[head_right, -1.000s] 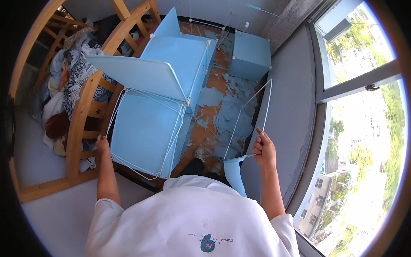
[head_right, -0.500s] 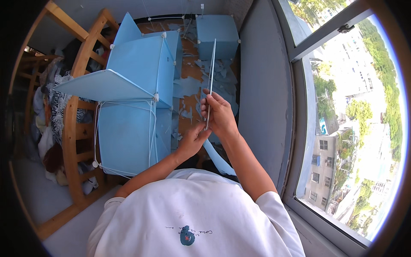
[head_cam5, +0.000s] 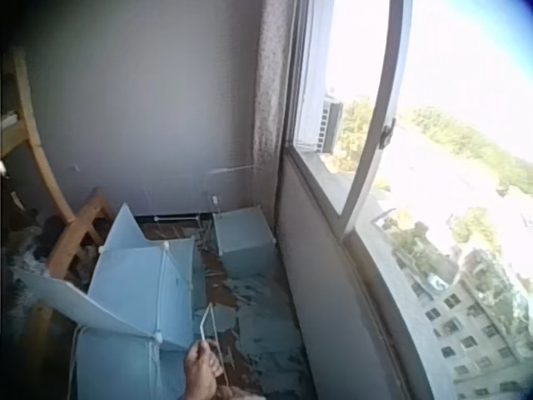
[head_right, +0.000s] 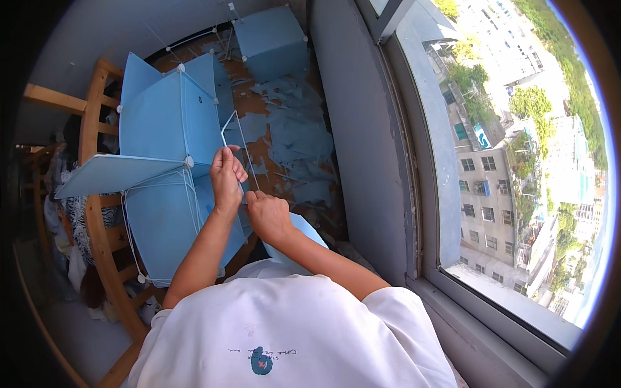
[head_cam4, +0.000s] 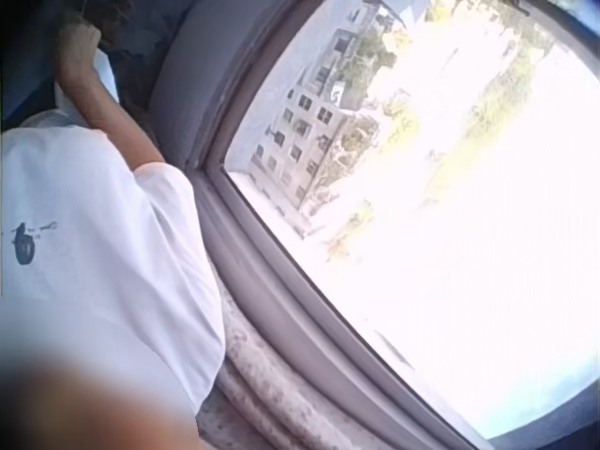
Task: The person assembles a light blue modular storage unit by hand. They connect white metal frame rods and attach light blue plastic panels to the structure while sitting on the floor.
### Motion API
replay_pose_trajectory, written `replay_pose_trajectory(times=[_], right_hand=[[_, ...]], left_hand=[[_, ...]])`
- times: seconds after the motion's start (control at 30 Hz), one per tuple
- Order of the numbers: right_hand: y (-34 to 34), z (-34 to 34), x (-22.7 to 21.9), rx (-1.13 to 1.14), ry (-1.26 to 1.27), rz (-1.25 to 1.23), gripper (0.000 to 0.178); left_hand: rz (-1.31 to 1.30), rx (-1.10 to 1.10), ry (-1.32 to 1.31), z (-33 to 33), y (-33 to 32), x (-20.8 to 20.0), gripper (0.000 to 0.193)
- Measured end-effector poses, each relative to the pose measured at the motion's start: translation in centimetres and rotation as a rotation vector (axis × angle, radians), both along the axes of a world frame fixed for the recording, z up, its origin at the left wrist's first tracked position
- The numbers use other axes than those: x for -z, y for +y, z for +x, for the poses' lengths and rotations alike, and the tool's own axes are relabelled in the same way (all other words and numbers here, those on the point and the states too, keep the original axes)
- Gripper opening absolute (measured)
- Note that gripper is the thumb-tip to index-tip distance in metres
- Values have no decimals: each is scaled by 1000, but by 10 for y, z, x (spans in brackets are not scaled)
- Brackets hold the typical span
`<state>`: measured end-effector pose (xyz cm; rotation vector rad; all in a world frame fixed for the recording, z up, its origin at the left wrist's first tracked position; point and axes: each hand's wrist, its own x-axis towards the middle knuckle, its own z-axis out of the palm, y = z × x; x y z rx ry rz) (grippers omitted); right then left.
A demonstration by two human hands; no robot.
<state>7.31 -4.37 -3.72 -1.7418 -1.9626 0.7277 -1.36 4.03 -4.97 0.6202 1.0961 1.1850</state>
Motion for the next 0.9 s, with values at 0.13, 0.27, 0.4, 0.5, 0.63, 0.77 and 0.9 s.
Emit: replay_pose_trajectory(times=[0.13, 0.27, 0.4, 0.5, 0.63, 0.77, 0.9], right_hand=[[5, 5, 15, -35, 24, -88, 24], [15, 13, 22, -62, 23, -75, 20], [15, 31, 17, -89, -4, -41, 18], [12, 44, 17, -107, -6, 29, 15], [3, 48, 4, -115, 83, 172, 13], [0, 53, -1, -61, 40, 218, 20], [-6, 64, -16, -70, 78, 246, 22]], left_hand=[[-72, -53, 145, 11, 8, 9, 25], [-135, -136, 245, 18, 31, 23, 26], [-343, -312, 168, 27, 44, 41, 26], [-279, -298, 205, 42, 48, 46, 27], [-482, -409, 32, 9, 68, 54, 28], [-420, -354, 21, 25, 73, 45, 27], [-418, -372, -10, 20, 84, 49, 25]])
